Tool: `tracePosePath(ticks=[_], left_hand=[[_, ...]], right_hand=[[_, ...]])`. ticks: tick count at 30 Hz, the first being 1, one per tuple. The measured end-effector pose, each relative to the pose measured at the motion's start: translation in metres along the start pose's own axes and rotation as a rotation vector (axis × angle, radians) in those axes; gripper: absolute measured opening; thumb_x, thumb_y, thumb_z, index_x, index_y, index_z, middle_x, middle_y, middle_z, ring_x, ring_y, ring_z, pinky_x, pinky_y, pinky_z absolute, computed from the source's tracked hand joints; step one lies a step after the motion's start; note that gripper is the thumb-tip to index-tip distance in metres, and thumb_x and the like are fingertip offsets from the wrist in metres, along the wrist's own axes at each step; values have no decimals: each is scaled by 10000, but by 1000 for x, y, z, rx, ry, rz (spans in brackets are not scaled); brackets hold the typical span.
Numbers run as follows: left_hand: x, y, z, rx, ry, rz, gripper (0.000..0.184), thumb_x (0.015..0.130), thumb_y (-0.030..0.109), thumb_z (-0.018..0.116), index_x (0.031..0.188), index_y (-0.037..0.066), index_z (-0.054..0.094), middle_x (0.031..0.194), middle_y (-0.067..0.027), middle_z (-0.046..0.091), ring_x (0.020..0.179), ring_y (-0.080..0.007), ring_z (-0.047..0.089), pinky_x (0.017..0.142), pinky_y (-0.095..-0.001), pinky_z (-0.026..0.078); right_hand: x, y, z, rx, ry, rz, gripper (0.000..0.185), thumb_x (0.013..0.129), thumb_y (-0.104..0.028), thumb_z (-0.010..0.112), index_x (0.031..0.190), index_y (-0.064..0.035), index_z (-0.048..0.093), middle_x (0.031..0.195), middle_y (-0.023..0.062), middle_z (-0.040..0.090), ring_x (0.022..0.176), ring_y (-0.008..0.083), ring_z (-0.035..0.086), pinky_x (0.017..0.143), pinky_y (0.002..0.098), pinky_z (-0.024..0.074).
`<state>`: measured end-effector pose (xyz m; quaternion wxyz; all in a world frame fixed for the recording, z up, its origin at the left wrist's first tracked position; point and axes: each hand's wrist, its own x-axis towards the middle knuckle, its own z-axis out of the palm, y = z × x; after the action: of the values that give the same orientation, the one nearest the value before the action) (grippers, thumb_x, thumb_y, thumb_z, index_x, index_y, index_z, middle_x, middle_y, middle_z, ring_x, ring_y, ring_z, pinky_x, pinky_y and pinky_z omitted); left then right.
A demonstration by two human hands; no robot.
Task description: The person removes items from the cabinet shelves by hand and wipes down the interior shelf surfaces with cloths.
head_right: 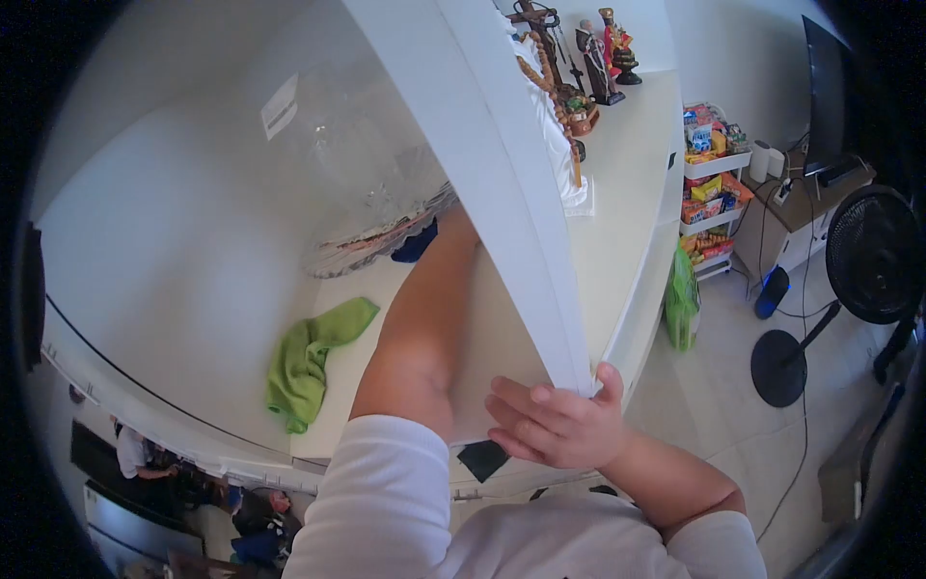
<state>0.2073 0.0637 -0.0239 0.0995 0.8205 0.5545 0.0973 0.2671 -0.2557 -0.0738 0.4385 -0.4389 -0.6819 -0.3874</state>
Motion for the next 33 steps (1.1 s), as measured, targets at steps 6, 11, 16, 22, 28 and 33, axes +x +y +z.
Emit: tracePosePath(ticks=[6, 11, 16, 22, 28, 33], left_hand=[[-42, 15, -11, 275, 39, 13, 501, 883, 308, 303, 1382, 286, 350, 1477, -59, 265, 1333, -296, 286, 1033, -553, 240], [-79, 18, -18, 235, 28, 68, 476, 901, 287, 299, 1372, 281, 368, 1474, -49, 275, 1324, -325, 269, 995, -632, 211], [-109, 13, -18, 243, 1, 170, 486, 899, 332, 289, 1376, 268, 360, 1473, -69, 266, 1310, -357, 279, 984, -638, 240], [-167, 11, -22, 219, 22, 337, 447, 909, 296, 322, 1346, 270, 408, 1443, -71, 327, 1286, -330, 316, 971, -563, 264], [-248, 5, -24, 188, 25, 656, 388, 902, 266, 386, 1274, 239, 492, 1366, -88, 413, 1229, -327, 362, 953, -523, 281], [-284, -13, -42, -63, -52, 906, 359, 878, 206, 469, 1230, 197, 535, 1249, -73, 502, 1109, -275, 447, 928, -416, 327]], right_hand=[[5, 2, -2, -8, -7, -28, 246, 771, -441, 605, 946, -280, 669, 1104, -123, 614, 1293, 162, 270, 1090, 515, 64], [5, 0, -4, 2, -16, -16, 240, 756, -422, 629, 941, -275, 673, 1076, -112, 631, 1286, 186, 273, 1100, 505, 61], [6, -2, -5, -18, -26, 0, 238, 748, -419, 637, 936, -276, 670, 1080, -111, 629, 1288, 193, 271, 1101, 499, 57], [5, -5, -6, 14, 2, 37, 246, 768, -452, 609, 922, -268, 664, 1081, -114, 619, 1200, 145, 372, 1086, 502, 94], [-2, 7, -12, 259, 66, -30, 234, 762, -422, 606, 893, -240, 671, 1043, -60, 637, 1100, 193, 459, 1062, 487, 145], [3, -4, -31, 366, 147, -100, 226, 756, -367, 597, 874, -191, 673, 1022, 0, 633, 1027, 230, 489, 916, 436, 295]])
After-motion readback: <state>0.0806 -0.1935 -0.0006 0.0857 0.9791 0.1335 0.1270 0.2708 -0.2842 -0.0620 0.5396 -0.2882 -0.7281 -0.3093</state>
